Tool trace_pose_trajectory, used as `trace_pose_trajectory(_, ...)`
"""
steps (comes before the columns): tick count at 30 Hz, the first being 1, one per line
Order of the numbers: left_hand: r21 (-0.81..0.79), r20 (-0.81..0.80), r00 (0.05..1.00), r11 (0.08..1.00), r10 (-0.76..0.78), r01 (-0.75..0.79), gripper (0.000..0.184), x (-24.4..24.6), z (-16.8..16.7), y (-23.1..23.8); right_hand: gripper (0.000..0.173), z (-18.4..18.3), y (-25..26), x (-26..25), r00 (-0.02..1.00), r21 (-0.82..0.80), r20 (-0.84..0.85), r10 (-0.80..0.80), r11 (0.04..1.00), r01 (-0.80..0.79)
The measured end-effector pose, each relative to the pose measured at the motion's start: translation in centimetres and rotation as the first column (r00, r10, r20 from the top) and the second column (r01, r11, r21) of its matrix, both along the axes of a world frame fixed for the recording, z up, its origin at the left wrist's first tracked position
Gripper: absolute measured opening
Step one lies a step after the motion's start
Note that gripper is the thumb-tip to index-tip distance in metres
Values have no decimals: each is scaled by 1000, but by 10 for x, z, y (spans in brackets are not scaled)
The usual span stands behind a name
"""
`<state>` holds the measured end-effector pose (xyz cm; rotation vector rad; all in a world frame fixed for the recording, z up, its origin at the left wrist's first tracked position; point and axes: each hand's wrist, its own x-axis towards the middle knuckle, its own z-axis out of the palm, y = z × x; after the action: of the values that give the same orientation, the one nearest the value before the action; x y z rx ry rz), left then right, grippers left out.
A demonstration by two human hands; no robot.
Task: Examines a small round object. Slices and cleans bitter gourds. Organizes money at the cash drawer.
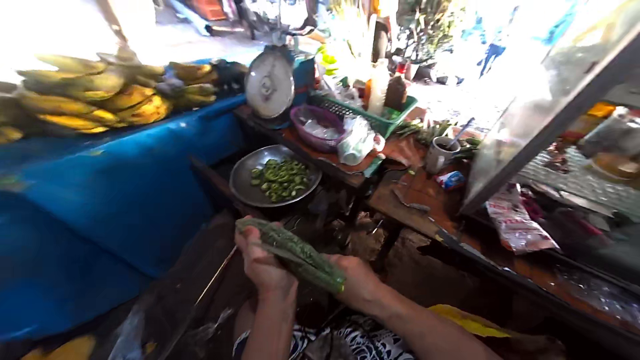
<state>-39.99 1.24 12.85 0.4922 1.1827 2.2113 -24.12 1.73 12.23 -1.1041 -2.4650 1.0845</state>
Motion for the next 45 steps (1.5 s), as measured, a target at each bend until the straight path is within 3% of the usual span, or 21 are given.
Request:
trace_pose_trajectory(12, 55, -14, 998, 997, -57, 57, 38, 1, -7, -1, 39, -16, 0, 4, 990, 101, -137, 34, 995, -21)
trace_pose_trajectory(45, 71, 13, 996, 994, -90, 88, 34, -2, -13, -2, 33, -18, -1, 5, 990, 142, -120, 68, 989, -51)
